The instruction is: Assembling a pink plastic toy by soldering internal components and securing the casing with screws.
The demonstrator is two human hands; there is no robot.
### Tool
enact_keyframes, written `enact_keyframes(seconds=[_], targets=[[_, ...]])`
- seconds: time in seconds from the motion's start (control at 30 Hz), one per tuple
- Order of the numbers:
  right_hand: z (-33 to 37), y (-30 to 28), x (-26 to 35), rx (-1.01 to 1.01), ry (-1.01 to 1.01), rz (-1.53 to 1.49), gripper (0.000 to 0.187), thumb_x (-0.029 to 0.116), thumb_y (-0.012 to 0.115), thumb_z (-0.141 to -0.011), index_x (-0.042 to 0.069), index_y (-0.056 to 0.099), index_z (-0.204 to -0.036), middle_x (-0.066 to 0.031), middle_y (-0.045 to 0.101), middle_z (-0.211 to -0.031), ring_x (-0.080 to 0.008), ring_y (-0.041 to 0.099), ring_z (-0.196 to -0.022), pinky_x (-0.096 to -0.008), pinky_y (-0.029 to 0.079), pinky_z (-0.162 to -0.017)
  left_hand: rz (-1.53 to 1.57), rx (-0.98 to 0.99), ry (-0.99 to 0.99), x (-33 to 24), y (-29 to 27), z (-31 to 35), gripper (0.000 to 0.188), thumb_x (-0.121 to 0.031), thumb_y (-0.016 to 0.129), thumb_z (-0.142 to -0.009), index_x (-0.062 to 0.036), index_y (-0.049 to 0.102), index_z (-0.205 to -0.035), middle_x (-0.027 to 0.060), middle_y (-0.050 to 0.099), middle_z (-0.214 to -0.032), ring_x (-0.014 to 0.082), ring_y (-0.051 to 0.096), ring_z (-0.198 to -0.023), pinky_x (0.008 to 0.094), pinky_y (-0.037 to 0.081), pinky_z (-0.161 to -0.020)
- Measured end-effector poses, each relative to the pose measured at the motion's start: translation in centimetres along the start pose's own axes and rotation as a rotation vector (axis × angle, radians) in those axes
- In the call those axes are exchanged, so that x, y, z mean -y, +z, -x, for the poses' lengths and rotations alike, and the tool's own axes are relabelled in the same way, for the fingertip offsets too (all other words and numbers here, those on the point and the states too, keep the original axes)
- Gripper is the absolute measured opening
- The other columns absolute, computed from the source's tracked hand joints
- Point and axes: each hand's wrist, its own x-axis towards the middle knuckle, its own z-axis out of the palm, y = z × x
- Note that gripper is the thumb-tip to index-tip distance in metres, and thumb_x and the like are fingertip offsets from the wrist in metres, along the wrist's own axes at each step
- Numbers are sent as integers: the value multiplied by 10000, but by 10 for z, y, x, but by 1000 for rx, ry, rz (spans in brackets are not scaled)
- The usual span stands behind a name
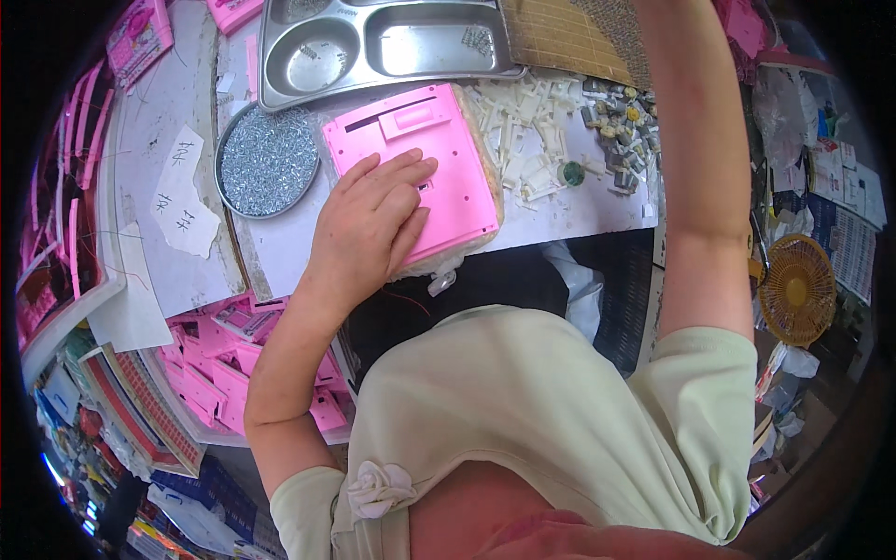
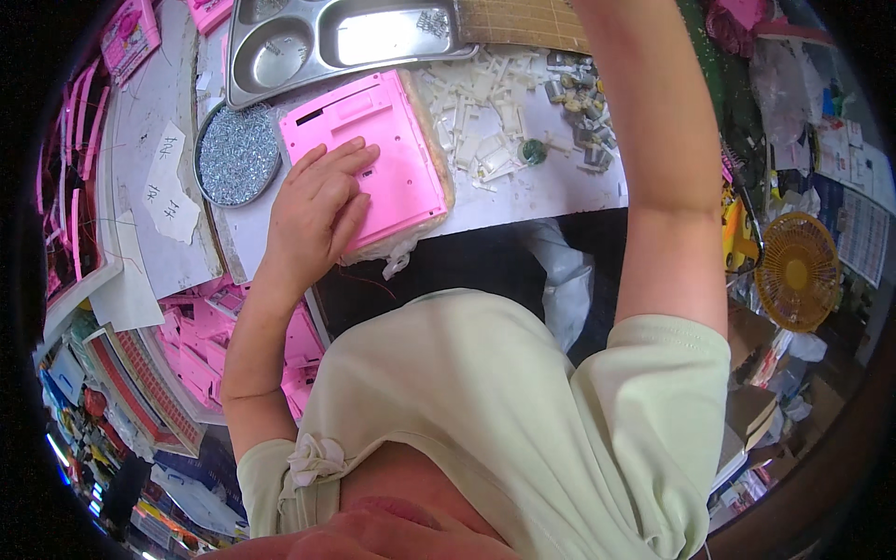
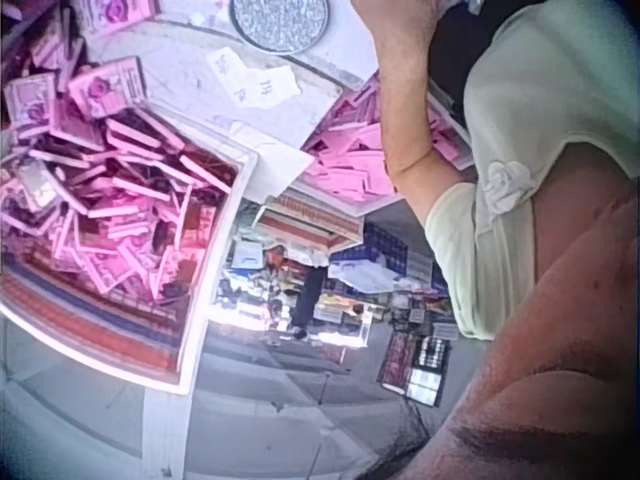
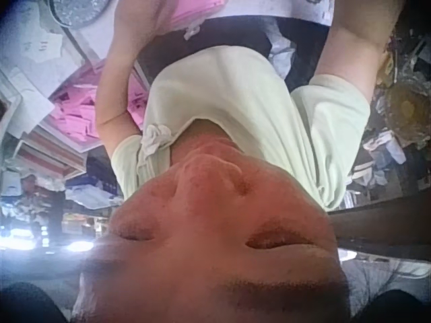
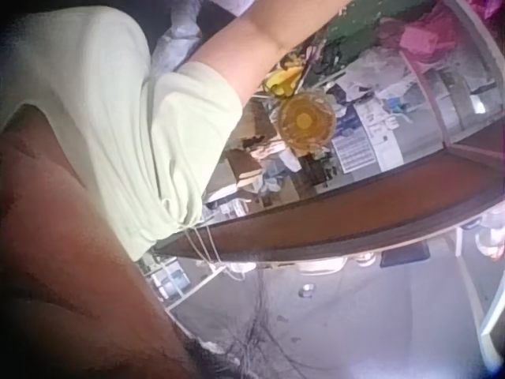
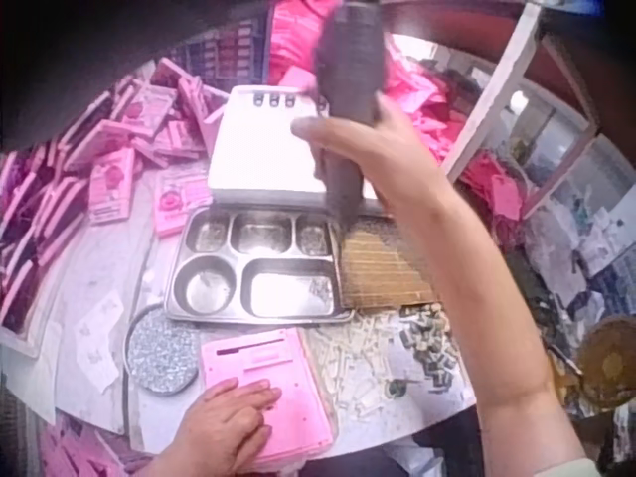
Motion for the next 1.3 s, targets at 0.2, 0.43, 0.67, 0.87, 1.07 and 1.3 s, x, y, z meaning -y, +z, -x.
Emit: enact_keyframes(seconds=[0.2, 0.43, 0.67, 0.87, 1.07, 1.3], targets=[[122, -8, -41, 172, 49, -536, 254, 231, 594, -987, 73, 565, -1184, 6, 480, -650, -134, 493, -584, -351, 506, -669, 0, -26, -4, 0, 1, 5, 98, -85, 664, -895, -49, 582, -935, 114, 668, -1320, 299, 584, -1302, 481, 394, -1113], [180, 2, -9, 188, 51, -582, 300, 342, 662, -948, 91, 572, -1085, 19, 436, -598, -117, 436, -569, -328, 495, -654, 5, -41, -6, 1, 2, 6, 105, -76, 673, -888, -49, 584, -935, 121, 672, -1317, 299, 591, -1294, 477, 395, -1114], [204, 18, -19, 242, 47, -712, 247, 120, 734, -895, 19, 545, -1019, -74, 585, -773, -178, 572, -711, -359, 525, -716, -47, -69, 20, 3, 5, 7, 115, -91, 677, -898, -61, 602, -980, 55, 685, -1276, 254, 614, -1256, 455, 416, -1095], [215, 28, -8, 153, 174, -554, 343, 361, 784, -901, 101, 564, -942, 11, 535, -637, -140, 534, -576, -351, 516, -652, -60, -68, 2, 3, 6, 8, 123, -85, 670, -900, -66, 620, -1010, 45, 686, -1274, 243, 618, -1246, 449, 415, -1098], [214, 35, -22, 287, 35, -425, 310, 266, 801, -888, 94, 542, -876, -21, 551, -621, -173, 535, -536, -361, 525, -597, -45, -91, 1, 3, 6, 8, 122, -86, 668, -899, -60, 621, -1008, 49, 685, -1272, 244, 619, -1242, 455, 423, -1091], [187, 33, -20, 369, -41, -548, 344, 265, 809, -872, 95, 522, -786, -16, 526, -580, -174, 517, -497, -344, 505, -541, -18, -81, -9, 4, 8, 10, 95, -68, 672, -892, -49, 588, -931, 77, 676, -1314, 267, 603, -1278, 457, 399, -1117]])
